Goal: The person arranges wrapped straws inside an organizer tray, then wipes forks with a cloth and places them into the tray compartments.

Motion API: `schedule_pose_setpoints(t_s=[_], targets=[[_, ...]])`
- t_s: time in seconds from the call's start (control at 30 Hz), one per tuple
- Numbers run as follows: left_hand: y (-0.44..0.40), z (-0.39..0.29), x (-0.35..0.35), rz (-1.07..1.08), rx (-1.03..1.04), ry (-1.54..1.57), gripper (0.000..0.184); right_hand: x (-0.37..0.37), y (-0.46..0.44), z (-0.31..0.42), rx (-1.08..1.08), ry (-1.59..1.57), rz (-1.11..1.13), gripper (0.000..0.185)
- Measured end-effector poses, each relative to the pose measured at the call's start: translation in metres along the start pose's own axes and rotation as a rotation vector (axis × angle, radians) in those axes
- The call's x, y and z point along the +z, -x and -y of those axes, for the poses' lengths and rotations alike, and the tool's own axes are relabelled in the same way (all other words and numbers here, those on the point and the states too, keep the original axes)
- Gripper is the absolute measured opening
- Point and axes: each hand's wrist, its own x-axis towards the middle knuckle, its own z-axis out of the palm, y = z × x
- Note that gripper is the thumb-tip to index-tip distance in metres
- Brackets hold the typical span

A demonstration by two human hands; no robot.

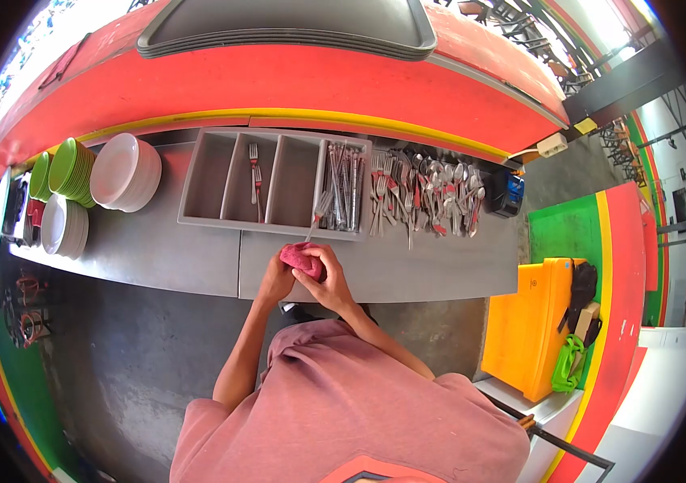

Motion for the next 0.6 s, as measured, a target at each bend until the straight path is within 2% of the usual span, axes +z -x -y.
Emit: schedule_pose_setpoints(t_s=[0.03,0.1,0.2,0.43,0.5,0.6], targets=[[0.001,0.001,-0.004,0.003,0.01,-0.013,0.018,0.004,0.0,0.001,0.022,-0.026,-0.012,0.035],[0.008,0.002,-0.01,0.043,-0.155,0.1,0.018,0.009,0.001,0.002,0.069,-0.083,-0.04,0.035],[0.014,0.0,-0.011,0.095,-0.206,0.117,0.017,0.01,0.005,0.0,0.127,-0.037,-0.108,0.034],[0.017,0.0,0.0,0.305,-0.161,0.19,0.017,0.002,0.017,-0.018,0.108,0.15,-0.29,0.035],[0.018,-0.006,-0.004,0.398,-0.156,0.118,0.017,-0.002,0.02,-0.026,0.087,0.23,-0.361,0.036],[0.03,-0.021,-0.011,0.497,-0.202,0.036,0.019,-0.011,0.025,-0.034,0.164,0.279,-0.434,0.037]])
